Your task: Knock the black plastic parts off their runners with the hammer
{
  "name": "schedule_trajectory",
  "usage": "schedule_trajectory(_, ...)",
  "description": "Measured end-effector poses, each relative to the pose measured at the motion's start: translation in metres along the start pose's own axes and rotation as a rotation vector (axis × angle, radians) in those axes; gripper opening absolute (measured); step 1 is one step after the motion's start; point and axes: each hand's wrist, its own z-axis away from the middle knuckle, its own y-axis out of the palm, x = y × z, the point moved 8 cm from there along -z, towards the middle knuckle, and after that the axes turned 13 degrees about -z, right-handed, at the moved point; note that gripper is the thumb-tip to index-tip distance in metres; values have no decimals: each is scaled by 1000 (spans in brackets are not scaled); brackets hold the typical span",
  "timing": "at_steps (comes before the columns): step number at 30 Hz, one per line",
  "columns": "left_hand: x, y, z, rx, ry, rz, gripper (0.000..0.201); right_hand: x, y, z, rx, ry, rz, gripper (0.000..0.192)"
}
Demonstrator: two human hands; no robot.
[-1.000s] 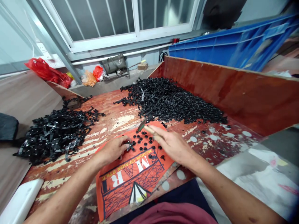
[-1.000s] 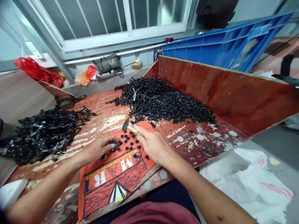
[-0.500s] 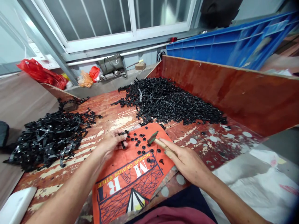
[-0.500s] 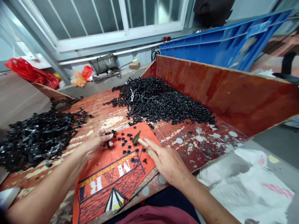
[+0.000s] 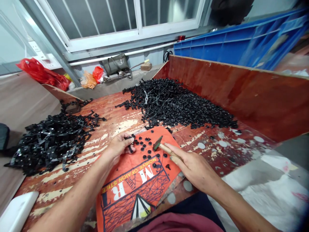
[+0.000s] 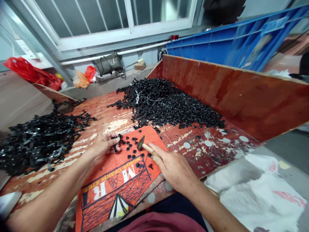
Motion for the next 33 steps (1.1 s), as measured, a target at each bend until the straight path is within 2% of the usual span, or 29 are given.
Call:
schedule_trajectory(6,-1,1,1,7,14,19,26,1,0,-2,17,15,-5,46)
schedule_trajectory(15,-4,3,1,-33,31,-63,22,4,-1,-4,20,-3,15,47)
schedule_trajectory(18,-4,3,0,-28,60,-72,28,17,-8,-14,-34,-32,59,46)
schedule_trajectory(21,-4,4,-1,-28,111,-64,34,42,-12,-28,-85,-120,115,48)
schedule_trajectory(25,-3,3,-1,-44,167,-42,41,62,1,-48,-48,-193,161,47)
schedule_trajectory(30,-1,3,-1,-42,191,-32,41,58,16,-58,-50,-224,176,48)
schedule_trajectory(33,-1,2,-2,-47,197,-35,41,52,23,-60,14,-211,275,49)
